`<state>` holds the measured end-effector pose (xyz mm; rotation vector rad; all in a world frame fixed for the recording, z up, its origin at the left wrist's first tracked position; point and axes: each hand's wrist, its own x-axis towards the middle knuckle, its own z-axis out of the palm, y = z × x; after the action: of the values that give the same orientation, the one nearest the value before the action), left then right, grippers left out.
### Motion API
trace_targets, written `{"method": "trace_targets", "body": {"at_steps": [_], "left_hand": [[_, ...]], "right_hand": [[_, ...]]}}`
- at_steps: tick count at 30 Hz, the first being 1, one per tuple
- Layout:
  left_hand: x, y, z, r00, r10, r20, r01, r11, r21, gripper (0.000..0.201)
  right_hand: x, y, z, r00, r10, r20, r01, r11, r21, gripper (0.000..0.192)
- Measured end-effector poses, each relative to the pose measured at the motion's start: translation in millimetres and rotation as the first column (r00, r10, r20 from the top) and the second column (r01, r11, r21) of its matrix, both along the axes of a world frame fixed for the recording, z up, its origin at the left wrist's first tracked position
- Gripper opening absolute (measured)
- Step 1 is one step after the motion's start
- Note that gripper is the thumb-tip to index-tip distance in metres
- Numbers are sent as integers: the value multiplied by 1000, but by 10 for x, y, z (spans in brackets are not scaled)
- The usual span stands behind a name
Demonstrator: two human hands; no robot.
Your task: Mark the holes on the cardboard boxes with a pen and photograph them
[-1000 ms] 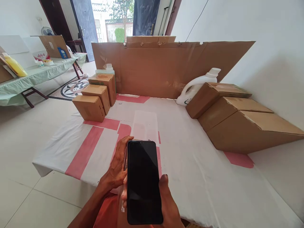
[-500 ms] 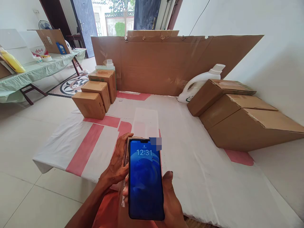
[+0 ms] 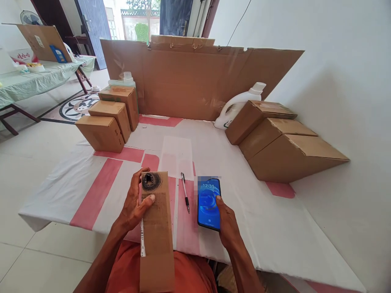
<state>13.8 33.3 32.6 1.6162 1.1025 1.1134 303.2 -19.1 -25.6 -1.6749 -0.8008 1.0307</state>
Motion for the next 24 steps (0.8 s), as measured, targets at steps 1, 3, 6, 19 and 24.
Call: {"method": "trace_targets", "body": {"at_steps": [1,3,6,19,24], "left_hand": [[-1,8,-9,1000,0,9,0,1000,-7,71],[-3,22,-23,1000,-4,19,4,1000,-21,73],[-18,48,-36,1000,1,16,0,999,-42,74],[-254,219,-346,990,128,-52,-134,981,-137,82],[-364,224,-454,966,243,-91,-254,959,-126,76]], "right_hand": [[61,13,-78,994,2,109,-1,1000,-12,68],[141,12,-188,966,-12,257,23,999,-40,66],[186,-25,-229,936,-24,352,55,995,-79,62],[466,-170,-258,673,94,734,61,982,-181,53],[149,-394,-294,704,196,683,-247,969,-23,49]]}}
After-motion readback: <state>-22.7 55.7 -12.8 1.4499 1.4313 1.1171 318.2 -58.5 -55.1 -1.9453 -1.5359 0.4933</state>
